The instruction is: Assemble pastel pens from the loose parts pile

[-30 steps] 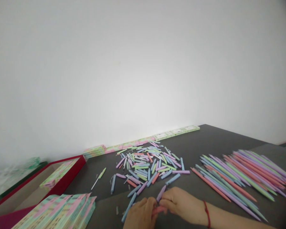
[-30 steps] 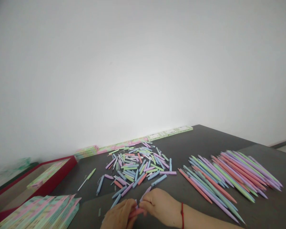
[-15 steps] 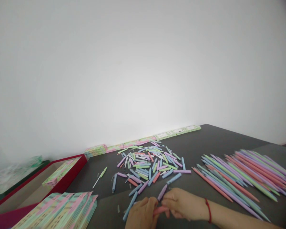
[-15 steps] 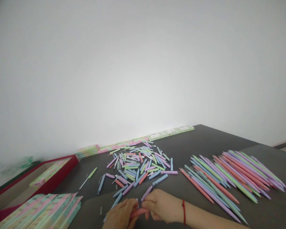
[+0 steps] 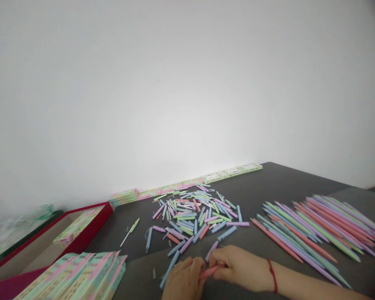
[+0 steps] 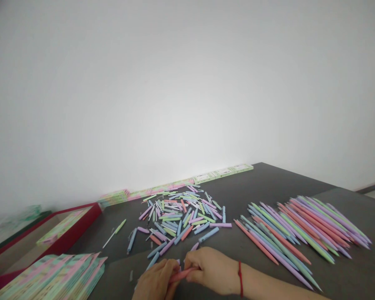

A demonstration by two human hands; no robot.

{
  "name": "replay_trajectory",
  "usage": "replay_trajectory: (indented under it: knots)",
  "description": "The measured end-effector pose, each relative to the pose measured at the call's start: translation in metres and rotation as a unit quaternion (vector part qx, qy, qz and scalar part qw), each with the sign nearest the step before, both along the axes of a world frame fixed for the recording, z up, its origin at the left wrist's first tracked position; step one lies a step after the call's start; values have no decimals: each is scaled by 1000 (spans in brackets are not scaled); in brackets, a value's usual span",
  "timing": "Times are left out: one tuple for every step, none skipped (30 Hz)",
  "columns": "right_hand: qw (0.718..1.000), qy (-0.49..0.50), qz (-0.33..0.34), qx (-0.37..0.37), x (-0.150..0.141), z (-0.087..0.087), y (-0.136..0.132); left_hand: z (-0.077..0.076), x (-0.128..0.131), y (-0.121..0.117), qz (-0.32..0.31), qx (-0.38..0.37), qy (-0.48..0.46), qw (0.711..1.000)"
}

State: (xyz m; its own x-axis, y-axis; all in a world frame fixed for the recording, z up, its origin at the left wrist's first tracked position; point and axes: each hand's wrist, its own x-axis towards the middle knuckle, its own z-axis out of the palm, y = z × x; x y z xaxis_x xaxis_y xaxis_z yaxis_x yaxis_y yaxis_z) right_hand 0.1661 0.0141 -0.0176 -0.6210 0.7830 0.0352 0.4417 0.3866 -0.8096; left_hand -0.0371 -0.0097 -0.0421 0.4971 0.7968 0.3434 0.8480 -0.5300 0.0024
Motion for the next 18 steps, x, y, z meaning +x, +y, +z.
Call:
replay_trajectory:
  knots:
    - [1000,-5,1,-14,0,0,0,0,0,0,-10,18,1,1000]
    - [998,-7,10,-60,0,0,-1,0,-1,1,-25,40,0,999]
    - [991,-3,26,-128,-1,0,0,0,0,1,-45,62,-4,997]
    - [978,8,46,-204,-1,0,0,0,0,2,-67,85,-10,994]
    - [961,26,64,-269,-1,0,1,0,1,3,-87,105,-16,990]
    - [946,46,77,-312,-1,0,2,0,1,4,-101,126,-25,987]
    - [937,65,85,-334,0,0,3,0,1,6,-107,143,-38,983]
    - [934,78,87,-338,0,0,4,-1,0,7,-105,151,-52,982]
    - [937,82,86,-329,0,0,5,0,-1,9,-95,149,-69,982]
    - [945,78,82,-308,1,0,5,0,-4,10,-86,138,-85,983]
    - [955,68,73,-278,2,0,6,1,-6,11,-81,117,-96,985]
    - [966,57,63,-242,3,1,6,1,-9,12,-84,94,-99,987]
    - [976,48,52,-204,4,2,7,1,-12,13,-90,71,-95,989]
    - [984,43,42,-165,5,2,7,1,-14,14,-96,57,-87,990]
    - [989,42,36,-136,7,3,8,1,-16,14,-101,51,-77,991]
    - [991,43,36,-121,8,4,9,0,-16,15,-104,49,-68,991]
    - [990,46,41,-125,9,5,10,-1,-16,15,-102,51,-62,992]
    - [986,52,49,-152,10,6,11,-2,-16,15,-102,55,-58,992]
